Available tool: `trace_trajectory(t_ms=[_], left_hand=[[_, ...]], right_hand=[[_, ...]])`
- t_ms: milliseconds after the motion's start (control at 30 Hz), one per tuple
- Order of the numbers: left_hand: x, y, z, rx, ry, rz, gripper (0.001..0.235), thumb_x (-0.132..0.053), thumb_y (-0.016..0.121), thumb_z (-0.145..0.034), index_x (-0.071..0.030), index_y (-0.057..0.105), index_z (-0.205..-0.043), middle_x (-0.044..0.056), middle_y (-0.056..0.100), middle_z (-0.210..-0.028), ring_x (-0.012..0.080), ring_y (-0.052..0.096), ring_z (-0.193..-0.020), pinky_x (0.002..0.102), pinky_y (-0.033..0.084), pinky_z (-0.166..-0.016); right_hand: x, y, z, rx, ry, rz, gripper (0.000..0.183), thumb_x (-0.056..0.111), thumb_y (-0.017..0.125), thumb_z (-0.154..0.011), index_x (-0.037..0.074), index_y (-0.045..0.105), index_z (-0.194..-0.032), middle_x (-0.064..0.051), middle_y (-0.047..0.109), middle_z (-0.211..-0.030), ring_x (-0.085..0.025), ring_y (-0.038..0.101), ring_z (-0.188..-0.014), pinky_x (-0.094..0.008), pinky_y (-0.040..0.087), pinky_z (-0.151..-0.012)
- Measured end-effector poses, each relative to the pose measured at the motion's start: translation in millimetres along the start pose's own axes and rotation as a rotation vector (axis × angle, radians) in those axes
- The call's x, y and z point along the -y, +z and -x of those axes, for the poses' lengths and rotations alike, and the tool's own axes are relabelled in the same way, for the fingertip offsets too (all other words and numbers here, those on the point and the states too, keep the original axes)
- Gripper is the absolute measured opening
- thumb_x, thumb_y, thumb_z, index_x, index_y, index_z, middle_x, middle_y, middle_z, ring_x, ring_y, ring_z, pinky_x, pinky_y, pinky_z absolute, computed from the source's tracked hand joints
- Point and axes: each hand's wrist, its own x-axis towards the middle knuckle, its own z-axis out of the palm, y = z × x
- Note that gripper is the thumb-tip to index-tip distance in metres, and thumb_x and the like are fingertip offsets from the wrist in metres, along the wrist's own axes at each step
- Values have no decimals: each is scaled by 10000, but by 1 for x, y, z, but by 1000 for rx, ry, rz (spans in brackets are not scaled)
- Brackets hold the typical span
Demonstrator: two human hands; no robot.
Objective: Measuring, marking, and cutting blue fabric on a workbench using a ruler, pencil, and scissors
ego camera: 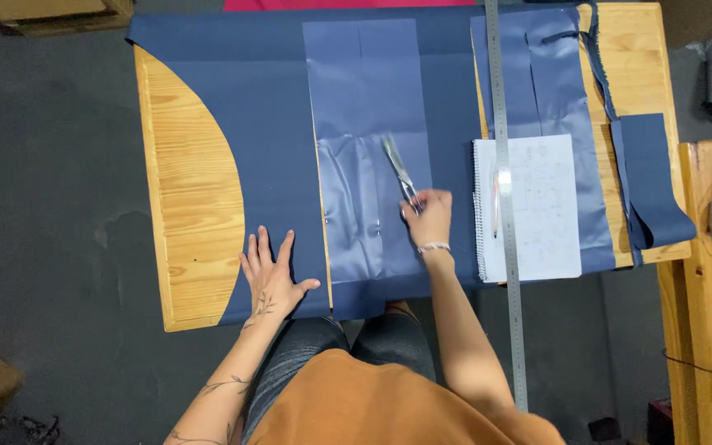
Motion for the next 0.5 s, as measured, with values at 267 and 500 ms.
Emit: trace_trajectory(t_ms=[267,500], left_hand=[[7,12,-8,2,4,3,1132,-486,959,-639,-236,379,-1578,227,79,-1674,468,20,-1548,704,-17,-1199],[-1,20,-17,-13,13,108,788,-383,883,-751,-226,523,-1434,187,200,-1625,422,108,-1556,693,27,-1219]], right_hand=[[27,-14,79,332,427,-370,437,487,948,-702,155,706,-851,-41,691,-799,-220,660,-829,-324,515,-790],[35,-27,85,205,367,-164,484,599,897,-724,159,700,-762,-26,733,-986,-288,709,-984,-390,562,-876]])
